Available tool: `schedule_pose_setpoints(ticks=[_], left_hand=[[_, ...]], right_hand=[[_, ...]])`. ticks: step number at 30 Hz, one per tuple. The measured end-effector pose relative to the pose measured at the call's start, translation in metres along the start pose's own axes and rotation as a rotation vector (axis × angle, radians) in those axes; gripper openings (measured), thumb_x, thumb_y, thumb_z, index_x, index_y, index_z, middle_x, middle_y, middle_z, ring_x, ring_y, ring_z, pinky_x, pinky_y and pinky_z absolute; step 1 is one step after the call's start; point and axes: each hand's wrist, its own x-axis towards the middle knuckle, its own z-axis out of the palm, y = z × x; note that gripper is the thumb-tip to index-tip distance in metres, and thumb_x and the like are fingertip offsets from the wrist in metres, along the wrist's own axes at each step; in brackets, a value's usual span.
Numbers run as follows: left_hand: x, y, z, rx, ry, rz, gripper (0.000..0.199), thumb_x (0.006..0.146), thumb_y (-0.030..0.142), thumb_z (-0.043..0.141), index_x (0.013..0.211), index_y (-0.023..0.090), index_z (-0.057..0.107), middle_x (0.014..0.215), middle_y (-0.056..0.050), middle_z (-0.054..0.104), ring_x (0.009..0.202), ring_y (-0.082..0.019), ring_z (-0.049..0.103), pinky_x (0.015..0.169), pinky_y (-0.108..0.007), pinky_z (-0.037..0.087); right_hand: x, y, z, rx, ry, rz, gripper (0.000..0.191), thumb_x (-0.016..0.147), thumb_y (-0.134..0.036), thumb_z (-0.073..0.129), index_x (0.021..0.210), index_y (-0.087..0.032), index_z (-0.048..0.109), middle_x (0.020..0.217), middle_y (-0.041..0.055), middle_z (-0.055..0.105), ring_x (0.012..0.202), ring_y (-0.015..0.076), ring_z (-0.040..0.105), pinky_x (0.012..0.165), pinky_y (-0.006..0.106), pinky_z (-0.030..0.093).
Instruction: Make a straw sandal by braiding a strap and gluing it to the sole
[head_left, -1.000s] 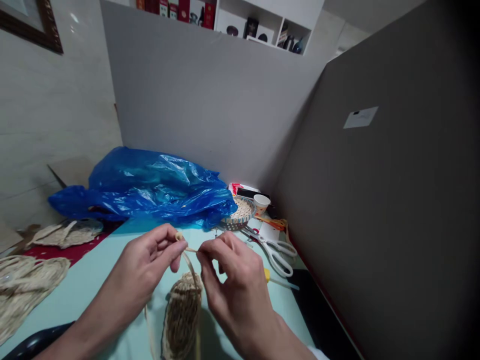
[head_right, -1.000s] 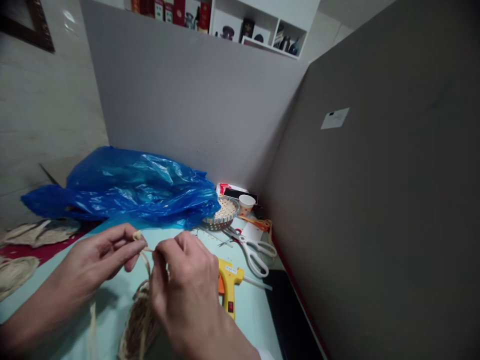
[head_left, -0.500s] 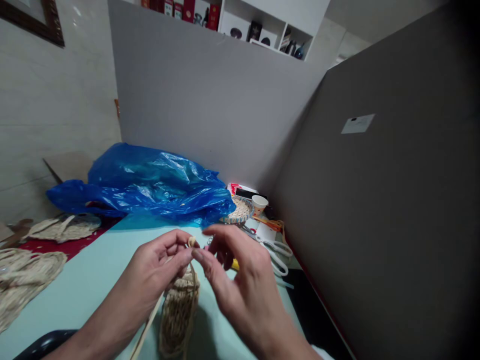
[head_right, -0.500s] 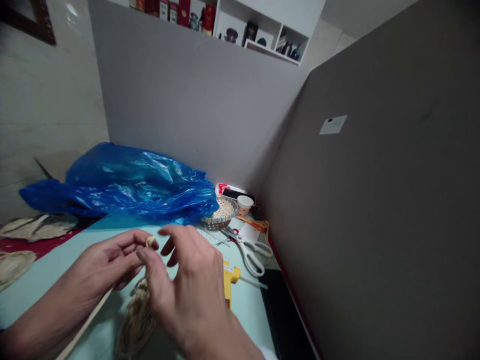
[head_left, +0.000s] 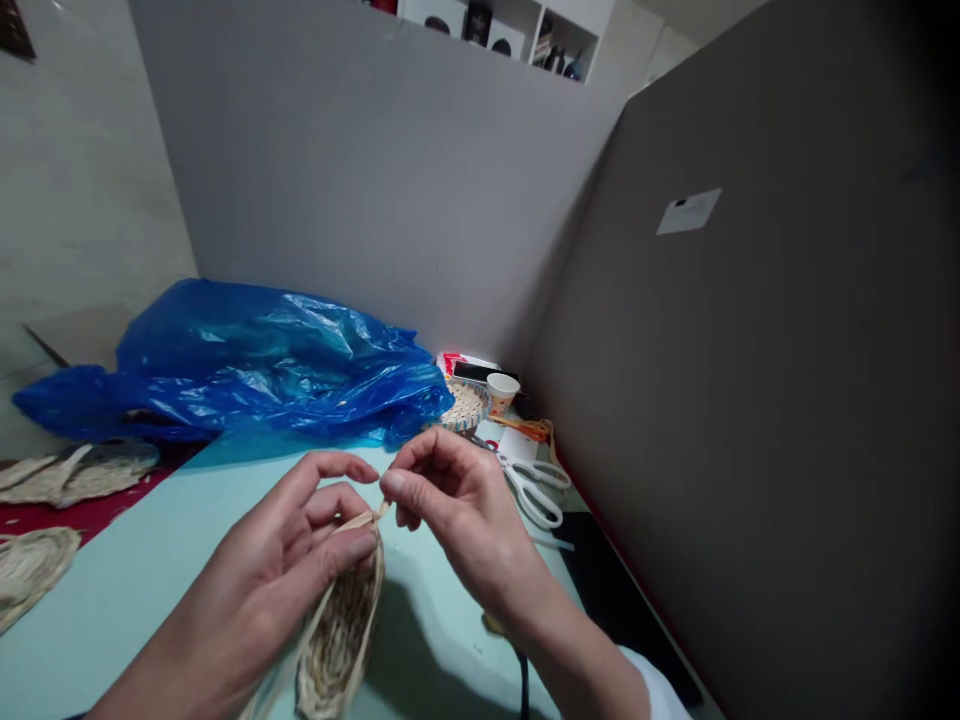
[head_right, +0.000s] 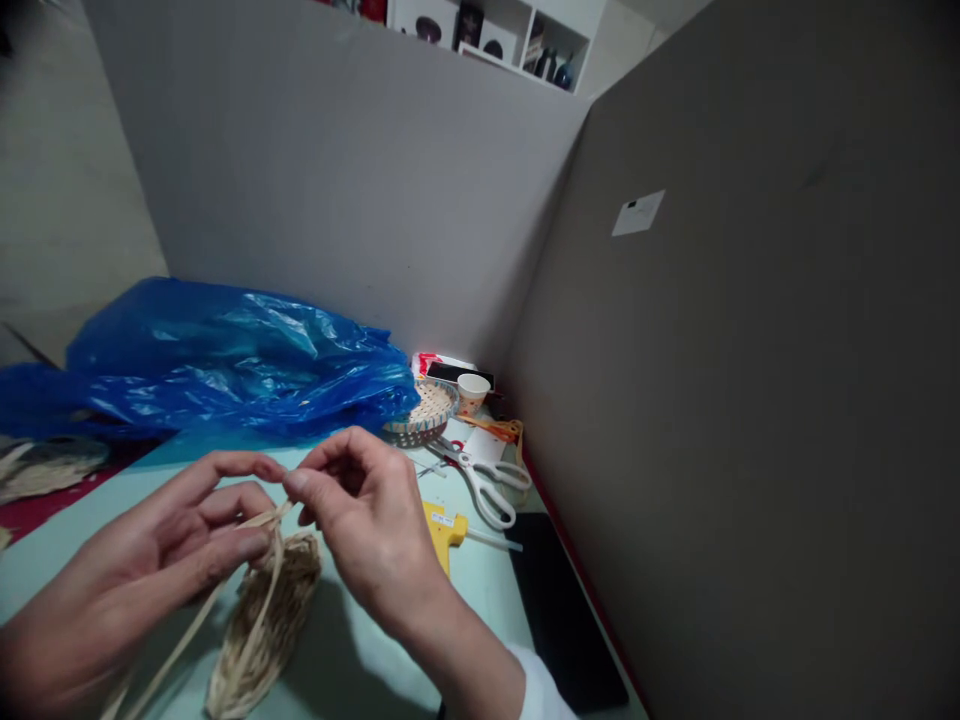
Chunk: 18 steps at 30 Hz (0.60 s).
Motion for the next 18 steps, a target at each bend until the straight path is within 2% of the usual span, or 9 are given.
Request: schedule_pose_setpoints(ticks=[3,5,7,10,12,14,16,18], left_hand=[[-0.002,0.0,-0.002,0.036,0.007,-0.027,0.035,0.076,0.052,0.079,0.097,0.031,0.061,0.071,0.007,0.066,0.072,-0.016,0.059,0.066,-0.024,0.047],[-0.001,-0.002,-0.006,0.032,-0.013,-0.053,0.037,0.075,0.055,0.081,0.094,0.029,0.063,0.072,0.005,0.068,0.075,-0.017,0.06,0.067,-0.024,0.048],[-0.001,-0.004,-0.01,0.003,-0.03,-0.087,0.039,0.074,0.056,0.082,0.095,0.029,0.064,0.072,0.003,0.07,0.075,-0.018,0.06,0.066,-0.024,0.048],[0.001,-0.003,-0.014,-0.031,0.0,-0.113,0.039,0.073,0.056,0.083,0.095,0.028,0.066,0.073,0.004,0.071,0.073,-0.016,0.06,0.065,-0.022,0.048],[0.001,-0.001,-0.013,-0.038,0.032,-0.09,0.037,0.074,0.055,0.082,0.095,0.03,0.065,0.074,0.006,0.069,0.071,-0.016,0.061,0.064,-0.023,0.048],[0.001,0.001,-0.01,-0.024,0.04,-0.055,0.032,0.078,0.053,0.078,0.095,0.03,0.063,0.074,0.007,0.068,0.07,-0.017,0.062,0.065,-0.025,0.05],[0.001,0.002,-0.008,0.039,0.048,-0.002,0.029,0.081,0.052,0.074,0.095,0.031,0.06,0.072,0.007,0.067,0.07,-0.018,0.064,0.066,-0.026,0.051],[0.001,0.001,-0.009,0.137,0.084,0.067,0.029,0.083,0.054,0.071,0.094,0.031,0.06,0.073,0.006,0.067,0.073,-0.019,0.064,0.067,-0.025,0.051]], right_hand=[[0.0,0.002,0.005,-0.035,0.097,-0.037,0.012,0.083,-0.021,0.071,0.074,-0.017,0.064,0.067,-0.0031,0.062,0.06,0.0106,0.056,0.058,0.024,0.043],[0.0,0.003,0.007,-0.004,0.111,-0.029,0.012,0.083,-0.022,0.072,0.075,-0.017,0.065,0.068,-0.0028,0.063,0.06,0.0106,0.057,0.058,0.024,0.044],[0.002,0.003,0.005,0.08,0.055,0.014,0.016,0.081,-0.028,0.077,0.082,-0.018,0.064,0.072,-0.0032,0.063,0.062,0.0113,0.059,0.06,0.024,0.046],[0.003,0.005,0.0,0.097,-0.113,0.108,0.032,0.079,-0.04,0.083,0.093,-0.02,0.062,0.082,-0.0021,0.063,0.074,0.0135,0.061,0.069,0.026,0.049],[0.002,0.008,-0.002,0.107,-0.24,0.165,0.039,0.077,-0.047,0.084,0.093,-0.021,0.06,0.085,-0.0013,0.062,0.079,0.0151,0.062,0.072,0.027,0.048],[0.0,0.011,-0.003,0.132,-0.356,0.189,0.041,0.081,-0.054,0.08,0.09,-0.022,0.056,0.083,-0.0018,0.059,0.075,0.0154,0.063,0.069,0.027,0.048],[-0.004,0.011,-0.001,0.052,-0.39,0.154,0.039,0.09,-0.058,0.07,0.089,-0.024,0.051,0.08,-0.0028,0.056,0.067,0.0141,0.059,0.063,0.026,0.045],[-0.007,0.007,0.001,-0.156,-0.362,0.071,0.034,0.097,-0.054,0.061,0.087,-0.024,0.049,0.08,-0.0027,0.053,0.069,0.0139,0.053,0.062,0.025,0.041]])
